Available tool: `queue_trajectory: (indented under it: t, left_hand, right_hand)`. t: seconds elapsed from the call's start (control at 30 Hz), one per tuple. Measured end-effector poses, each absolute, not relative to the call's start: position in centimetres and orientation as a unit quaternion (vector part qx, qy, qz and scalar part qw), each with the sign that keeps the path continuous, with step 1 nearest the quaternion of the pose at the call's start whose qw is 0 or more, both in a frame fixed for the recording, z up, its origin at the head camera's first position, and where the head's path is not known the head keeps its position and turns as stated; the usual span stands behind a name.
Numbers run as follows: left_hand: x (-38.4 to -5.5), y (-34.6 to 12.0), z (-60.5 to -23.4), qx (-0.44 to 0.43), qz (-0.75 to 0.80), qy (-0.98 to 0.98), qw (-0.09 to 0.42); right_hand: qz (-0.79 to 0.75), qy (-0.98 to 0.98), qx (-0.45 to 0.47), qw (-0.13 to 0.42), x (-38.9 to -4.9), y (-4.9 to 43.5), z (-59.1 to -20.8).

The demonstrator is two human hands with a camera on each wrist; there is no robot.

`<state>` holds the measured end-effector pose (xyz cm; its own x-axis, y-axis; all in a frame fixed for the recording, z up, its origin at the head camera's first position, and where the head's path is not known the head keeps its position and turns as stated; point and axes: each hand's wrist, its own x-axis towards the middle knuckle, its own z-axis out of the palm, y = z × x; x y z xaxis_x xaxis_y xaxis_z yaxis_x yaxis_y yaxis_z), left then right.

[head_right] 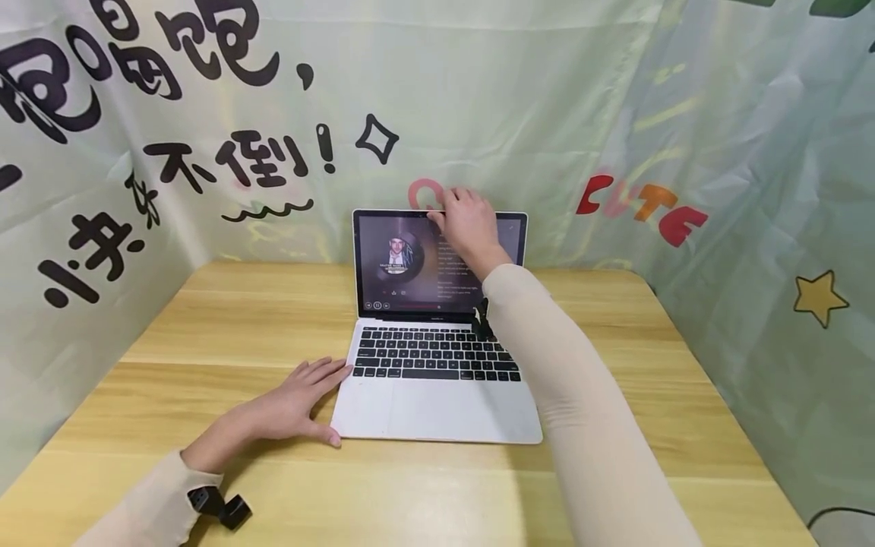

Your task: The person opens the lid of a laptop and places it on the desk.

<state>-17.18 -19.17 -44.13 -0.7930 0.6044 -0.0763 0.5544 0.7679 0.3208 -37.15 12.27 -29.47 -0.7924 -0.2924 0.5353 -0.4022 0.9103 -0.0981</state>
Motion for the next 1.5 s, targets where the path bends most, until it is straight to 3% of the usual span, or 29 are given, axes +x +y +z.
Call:
queue_trajectory:
  t: [0.37,0.63,0.83,1.5]
  left_hand:
    - [-17.7,-19.1,-43.6,0.308,0.126,0.937,0.103]
    - [-18.6,-19.0,-42.4,0.307,0.119,0.933,0.144]
    - [-19.4,-19.5,-41.8,0.316,0.136,0.928,0.144]
    - [-22.9,-21.4,-39.9,0.281,0.156,0.947,0.018]
  right_hand:
    - [0.087,-0.921,0.254,0.282,-35.7,15.4,-29.6]
    - [0.074,-0.929,0.264,0.248,-33.8,17.5,-29.6]
    - [0.064,-0.932,0.271,0.233,-32.6,18.8,-30.1]
    - [0.118,-0.944,0.243,0.190,-29.3,23.9,-33.1]
